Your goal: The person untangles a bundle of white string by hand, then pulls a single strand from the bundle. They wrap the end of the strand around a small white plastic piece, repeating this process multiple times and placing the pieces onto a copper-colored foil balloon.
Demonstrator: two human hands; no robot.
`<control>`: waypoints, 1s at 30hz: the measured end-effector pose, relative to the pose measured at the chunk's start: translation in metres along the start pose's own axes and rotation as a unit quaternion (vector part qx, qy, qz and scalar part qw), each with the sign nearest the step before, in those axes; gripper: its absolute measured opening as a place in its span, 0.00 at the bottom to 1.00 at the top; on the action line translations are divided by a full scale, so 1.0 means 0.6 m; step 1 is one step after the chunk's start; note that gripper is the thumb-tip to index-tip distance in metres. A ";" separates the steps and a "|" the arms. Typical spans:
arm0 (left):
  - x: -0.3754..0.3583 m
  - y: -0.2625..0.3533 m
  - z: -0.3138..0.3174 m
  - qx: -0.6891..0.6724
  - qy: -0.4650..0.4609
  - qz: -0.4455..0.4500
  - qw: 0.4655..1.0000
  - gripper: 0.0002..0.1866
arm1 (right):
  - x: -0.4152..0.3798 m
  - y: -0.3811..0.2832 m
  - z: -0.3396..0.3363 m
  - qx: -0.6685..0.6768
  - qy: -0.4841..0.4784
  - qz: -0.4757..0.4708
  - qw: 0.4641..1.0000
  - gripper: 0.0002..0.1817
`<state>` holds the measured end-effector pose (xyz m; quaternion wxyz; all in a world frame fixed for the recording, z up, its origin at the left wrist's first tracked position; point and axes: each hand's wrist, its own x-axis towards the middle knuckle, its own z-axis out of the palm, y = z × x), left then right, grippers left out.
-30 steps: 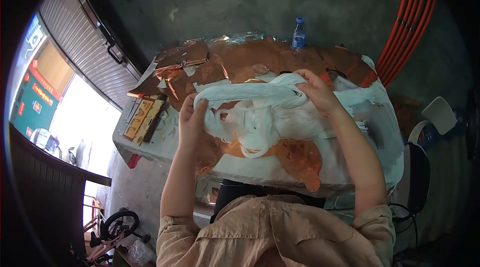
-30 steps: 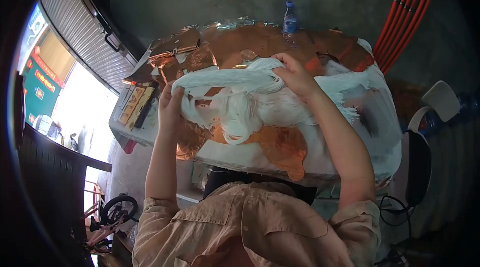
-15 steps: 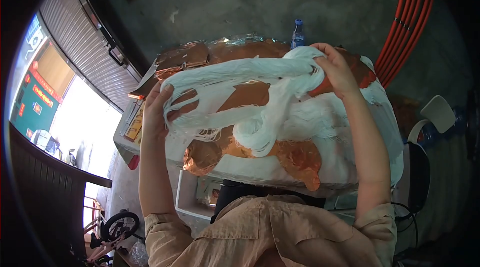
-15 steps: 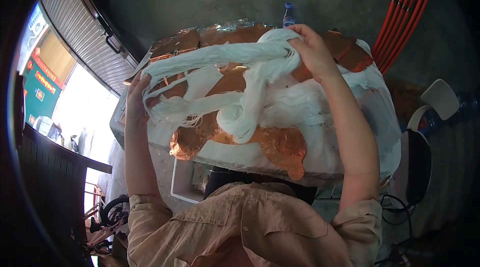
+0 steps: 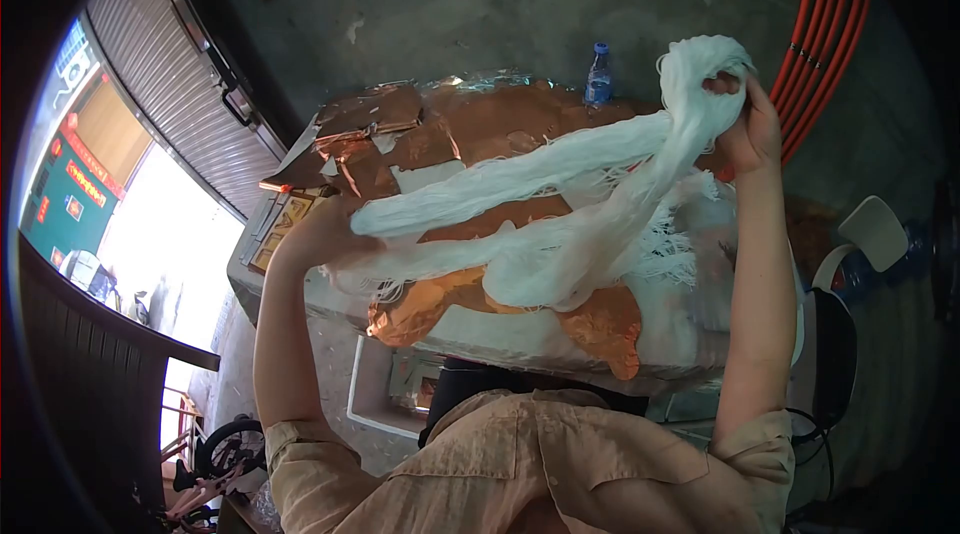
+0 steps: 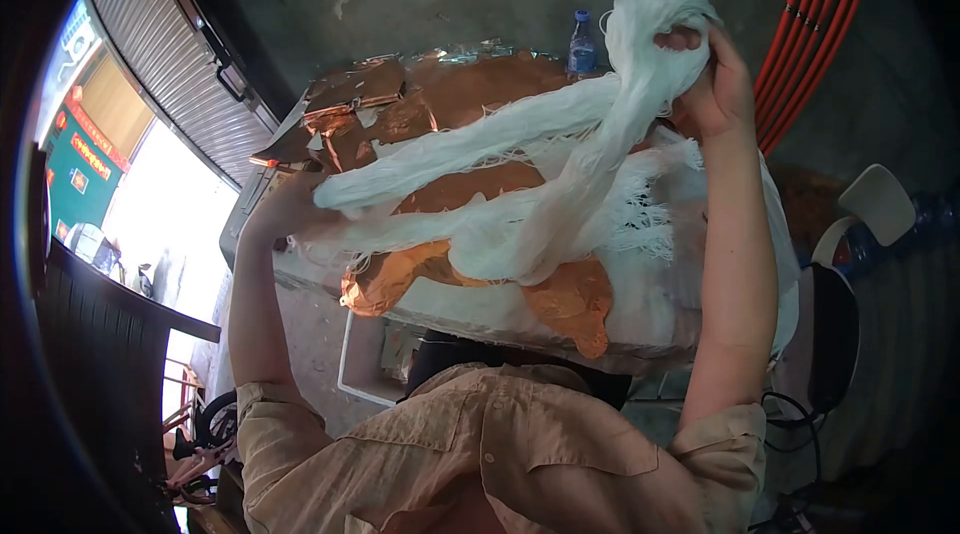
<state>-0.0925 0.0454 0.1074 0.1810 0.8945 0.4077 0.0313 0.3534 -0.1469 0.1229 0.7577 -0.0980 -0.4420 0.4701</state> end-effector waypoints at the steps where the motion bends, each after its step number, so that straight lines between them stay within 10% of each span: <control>1: 0.006 -0.007 0.004 0.000 0.001 -0.001 1.000 0.24 | -0.001 -0.010 -0.009 0.001 -0.001 0.000 1.000 0.16; 5: 0.058 -0.062 0.001 -0.143 0.119 0.066 0.980 0.12 | -0.008 -0.033 0.014 0.026 -0.095 0.020 0.995 0.21; 9: 0.048 -0.023 -0.063 -0.502 0.267 0.153 0.808 0.11 | -0.023 -0.003 0.104 -0.069 -0.031 0.013 0.997 0.16; 15: 0.036 0.072 -0.191 -0.537 0.327 0.321 0.708 0.09 | -0.037 0.046 0.096 -0.127 0.080 0.008 0.989 0.14; 17: 0.054 0.062 -0.254 -0.528 0.272 0.344 0.727 0.13 | -0.038 0.059 0.079 -0.126 0.034 0.028 0.991 0.15; 18: 0.076 0.101 -0.269 -0.681 -0.068 0.452 0.572 0.16 | -0.036 0.073 0.085 -0.117 0.032 0.033 0.992 0.15; 20: 0.046 0.153 -0.305 -0.617 -0.085 0.531 0.574 0.19 | -0.036 0.092 0.080 -0.097 0.022 0.044 0.994 0.15; 22: -0.019 0.185 -0.362 -0.411 0.241 0.487 0.731 0.18 | -0.046 0.116 0.110 -0.099 0.051 0.045 0.993 0.14; 30: -0.130 0.216 -0.458 -0.319 0.313 0.492 0.747 0.17 | -0.092 0.231 0.246 -0.156 -0.091 0.095 0.979 0.17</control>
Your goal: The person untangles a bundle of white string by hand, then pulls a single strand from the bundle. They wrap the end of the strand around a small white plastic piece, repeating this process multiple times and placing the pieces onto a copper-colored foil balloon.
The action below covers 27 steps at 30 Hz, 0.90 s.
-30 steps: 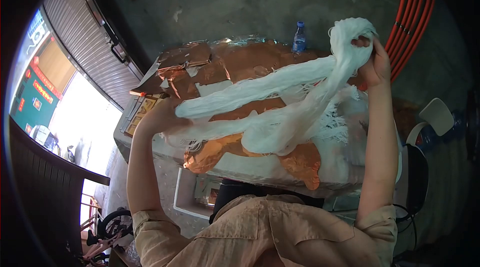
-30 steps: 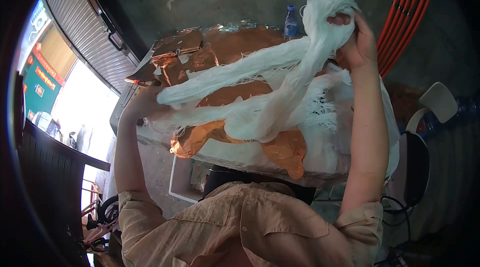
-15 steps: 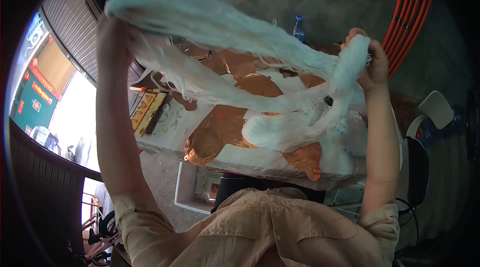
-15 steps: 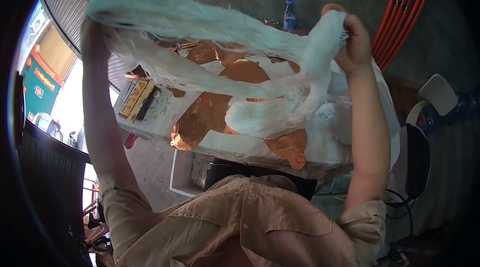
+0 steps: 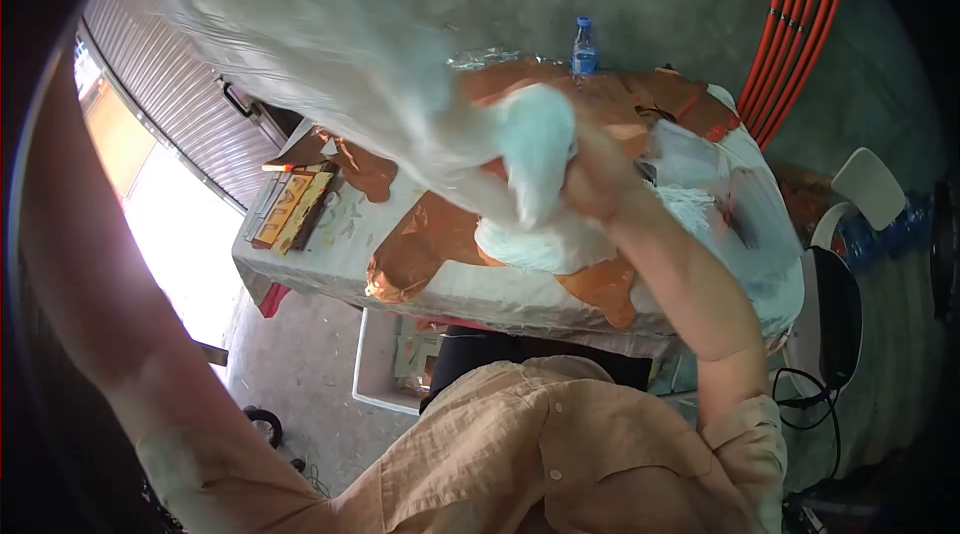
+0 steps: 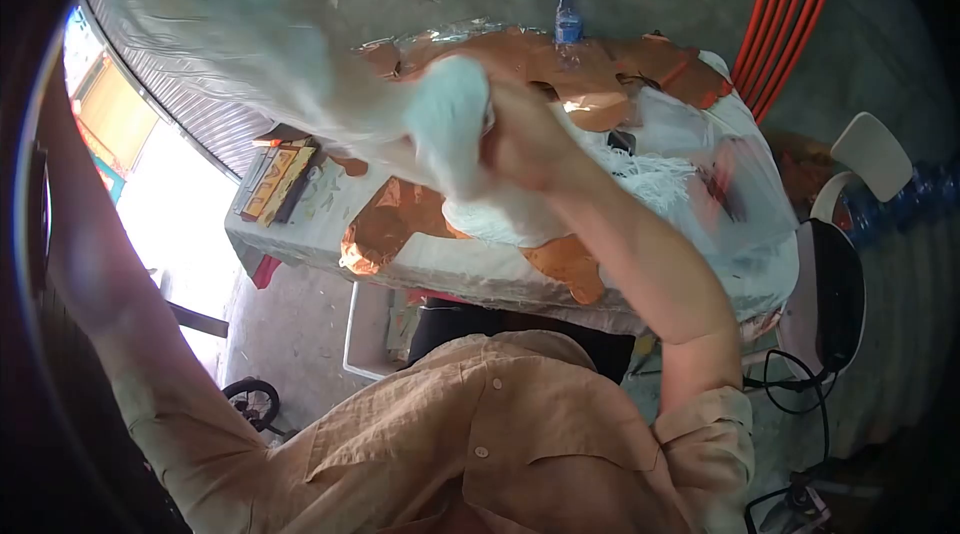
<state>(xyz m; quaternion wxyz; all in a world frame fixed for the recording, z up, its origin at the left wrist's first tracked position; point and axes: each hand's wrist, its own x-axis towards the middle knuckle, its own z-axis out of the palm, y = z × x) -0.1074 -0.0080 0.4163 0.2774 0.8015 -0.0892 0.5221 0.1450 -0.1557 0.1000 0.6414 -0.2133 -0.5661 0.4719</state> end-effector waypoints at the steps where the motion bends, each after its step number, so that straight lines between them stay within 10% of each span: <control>1: -0.005 0.008 -0.004 0.016 0.012 0.000 1.000 0.17 | -0.007 0.023 0.022 0.002 -0.016 0.024 1.000 0.19; 6: -0.028 0.041 -0.054 0.143 0.085 0.006 0.986 0.17 | -0.056 0.149 0.075 -0.009 -0.105 0.214 0.971 0.27; 11: -0.067 0.073 -0.130 0.375 0.150 0.009 0.915 0.18 | -0.146 0.195 0.101 -0.185 -0.251 0.141 0.940 0.33; 14: -0.093 0.094 -0.199 0.649 0.176 -0.004 0.740 0.18 | -0.182 0.198 0.090 -0.281 -0.285 0.162 0.902 0.30; 16: -0.107 0.105 -0.244 0.785 0.182 -0.022 0.592 0.18 | -0.198 0.194 0.076 -0.496 -0.300 0.274 0.767 0.21; 21: -0.168 0.116 -0.340 0.891 0.169 -0.087 0.412 0.19 | -0.238 0.151 0.011 -0.492 -0.166 0.147 0.842 0.13; 24: -0.207 0.114 -0.387 0.919 0.152 -0.137 0.337 0.20 | -0.202 0.058 0.001 -0.270 -0.028 0.140 0.952 0.09; 27: -0.254 0.099 -0.422 0.936 0.115 -0.201 0.265 0.20 | -0.128 -0.027 -0.005 -0.443 0.073 -0.058 0.891 0.11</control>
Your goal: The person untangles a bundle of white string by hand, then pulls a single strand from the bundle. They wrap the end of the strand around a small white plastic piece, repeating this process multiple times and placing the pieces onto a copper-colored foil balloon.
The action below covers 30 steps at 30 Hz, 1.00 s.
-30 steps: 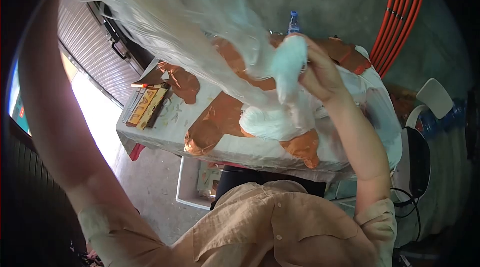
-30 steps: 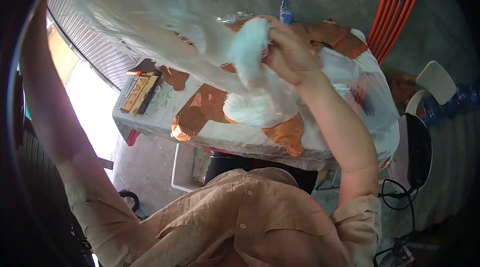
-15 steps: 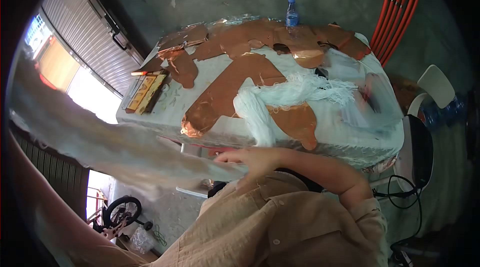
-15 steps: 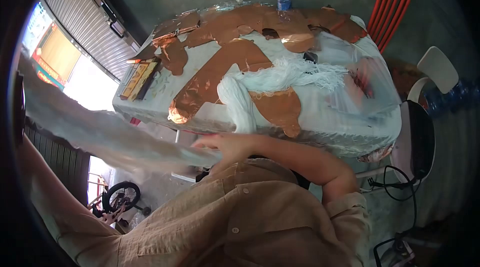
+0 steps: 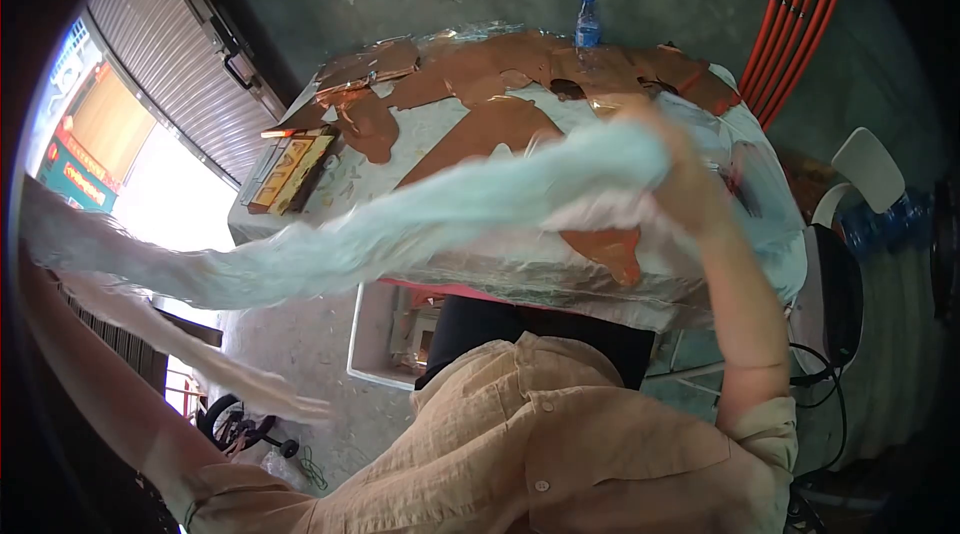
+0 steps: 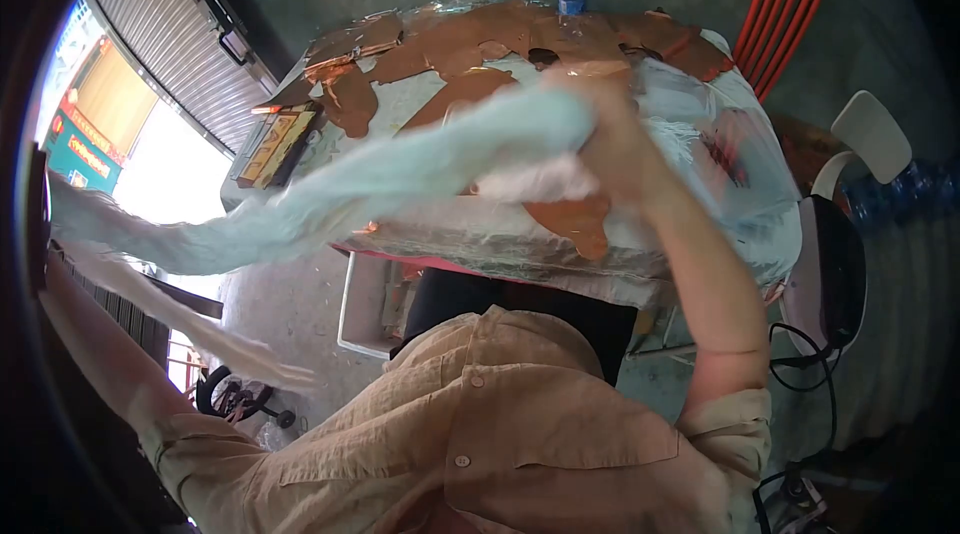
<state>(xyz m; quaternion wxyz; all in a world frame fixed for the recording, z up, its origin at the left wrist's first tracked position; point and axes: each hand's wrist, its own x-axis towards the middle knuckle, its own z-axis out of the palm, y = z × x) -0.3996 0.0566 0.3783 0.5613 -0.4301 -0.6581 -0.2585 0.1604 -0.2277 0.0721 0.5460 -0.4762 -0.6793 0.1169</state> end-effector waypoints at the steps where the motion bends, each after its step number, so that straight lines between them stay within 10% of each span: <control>1: -0.012 0.000 0.018 0.048 -0.021 0.007 0.999 0.20 | 0.017 -0.021 -0.023 0.046 0.063 0.032 0.996 0.12; 5: -0.110 0.028 0.069 0.089 -0.104 0.062 0.989 0.21 | 0.066 -0.050 -0.220 0.380 0.012 0.056 0.923 0.19; 6: -0.149 0.036 0.062 -0.169 -0.175 0.027 0.970 0.21 | 0.070 -0.064 -0.249 0.387 0.080 0.053 0.917 0.22; 7: -0.191 0.048 0.049 -0.415 -0.232 -0.008 0.880 0.21 | 0.085 -0.083 -0.285 0.393 0.112 0.034 0.912 0.22; 9: -0.261 0.079 -0.002 -0.800 -0.293 -0.074 0.519 0.22 | 0.106 -0.134 -0.335 0.386 0.140 -0.022 0.912 0.22; 23: -0.531 0.257 -0.201 -0.798 -0.474 -0.020 0.372 0.15 | -0.030 -0.269 -0.386 0.306 0.263 -0.105 0.909 0.24; 30: -0.664 0.263 -0.147 -0.676 -0.641 0.200 0.303 0.12 | -0.233 -0.183 -0.298 0.222 0.322 -0.023 0.920 0.24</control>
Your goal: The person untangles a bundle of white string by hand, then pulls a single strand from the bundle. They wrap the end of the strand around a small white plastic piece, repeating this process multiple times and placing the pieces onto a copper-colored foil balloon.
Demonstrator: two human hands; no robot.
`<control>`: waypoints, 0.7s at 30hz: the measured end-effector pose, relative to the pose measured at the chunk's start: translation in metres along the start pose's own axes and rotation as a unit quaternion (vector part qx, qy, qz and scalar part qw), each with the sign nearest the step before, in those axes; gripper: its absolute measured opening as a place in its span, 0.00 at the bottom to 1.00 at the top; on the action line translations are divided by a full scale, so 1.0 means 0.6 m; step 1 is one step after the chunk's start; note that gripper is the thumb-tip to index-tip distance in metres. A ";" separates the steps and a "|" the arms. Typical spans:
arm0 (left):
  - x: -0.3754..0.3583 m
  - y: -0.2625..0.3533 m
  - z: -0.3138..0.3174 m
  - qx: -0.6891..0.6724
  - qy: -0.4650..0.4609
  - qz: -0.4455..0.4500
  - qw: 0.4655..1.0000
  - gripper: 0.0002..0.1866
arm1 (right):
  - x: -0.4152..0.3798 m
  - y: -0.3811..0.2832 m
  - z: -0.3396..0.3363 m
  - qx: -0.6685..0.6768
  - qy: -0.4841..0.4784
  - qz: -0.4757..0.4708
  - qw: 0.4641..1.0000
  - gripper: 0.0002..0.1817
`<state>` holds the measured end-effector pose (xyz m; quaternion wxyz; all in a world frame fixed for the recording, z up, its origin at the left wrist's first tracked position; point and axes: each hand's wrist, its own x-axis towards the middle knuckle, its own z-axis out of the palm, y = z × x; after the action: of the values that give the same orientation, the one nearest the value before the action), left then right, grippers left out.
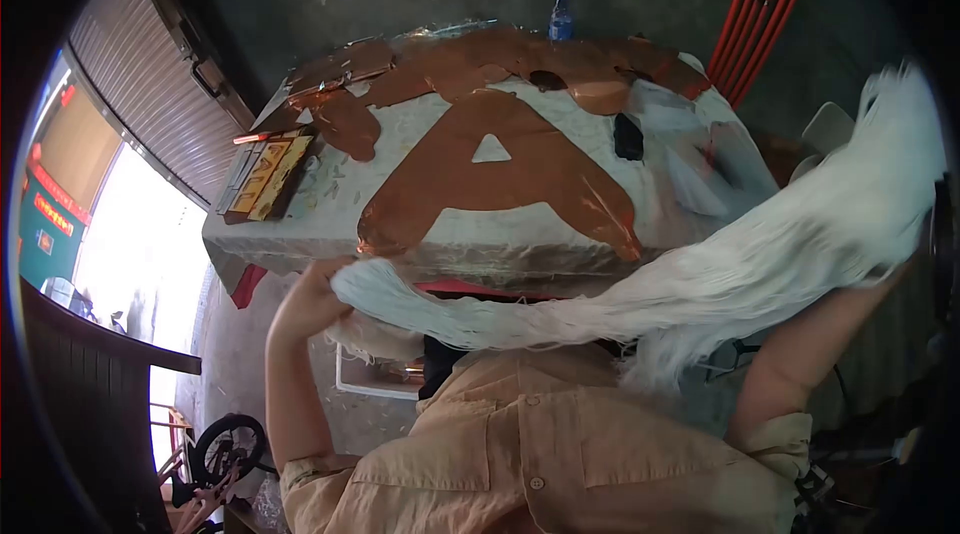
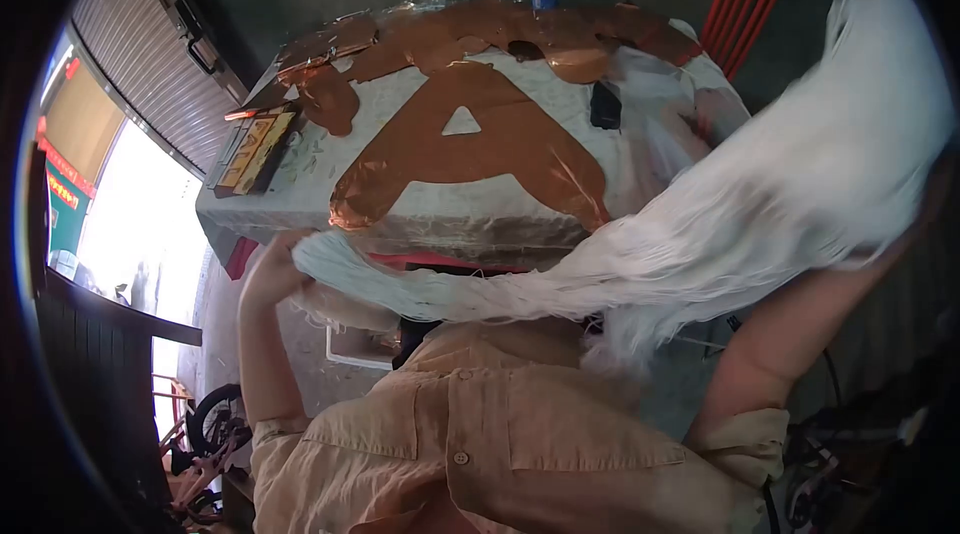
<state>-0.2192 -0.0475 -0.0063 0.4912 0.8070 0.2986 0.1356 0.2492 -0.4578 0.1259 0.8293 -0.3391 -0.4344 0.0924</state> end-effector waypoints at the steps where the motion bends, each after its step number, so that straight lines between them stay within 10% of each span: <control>1: -0.002 -0.022 0.006 -0.019 -0.019 -0.017 0.999 0.12 | -0.033 0.025 -0.006 -0.026 -0.005 0.018 1.000 0.25; 7: -0.041 -0.103 0.011 -0.127 0.064 -0.127 0.982 0.10 | -0.081 0.089 0.003 -0.275 -0.275 0.199 0.899 0.22; 9: -0.052 -0.128 0.019 -0.165 0.075 -0.121 0.976 0.10 | -0.146 0.103 -0.039 -0.220 0.148 0.124 0.956 0.23; 13: -0.047 -0.166 0.047 -0.067 0.025 -0.123 0.990 0.11 | -0.182 0.088 -0.078 -0.158 0.340 0.219 0.901 0.23; 15: -0.048 -0.213 0.060 0.037 0.025 -0.179 0.983 0.12 | -0.196 0.108 -0.068 -0.466 0.016 0.367 0.805 0.13; 17: -0.064 -0.299 0.071 0.287 0.006 -0.207 0.935 0.15 | -0.223 0.149 -0.075 -0.638 0.000 0.383 0.668 0.12; 21: -0.100 -0.338 0.121 0.338 -0.077 -0.242 0.906 0.15 | -0.258 0.212 -0.057 -0.720 -0.145 0.376 0.565 0.14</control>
<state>-0.2996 -0.0673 -0.2140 0.2285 0.8355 0.4737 -0.1591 0.2003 -0.4480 -0.0713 0.1269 -0.9384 -0.3052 0.1005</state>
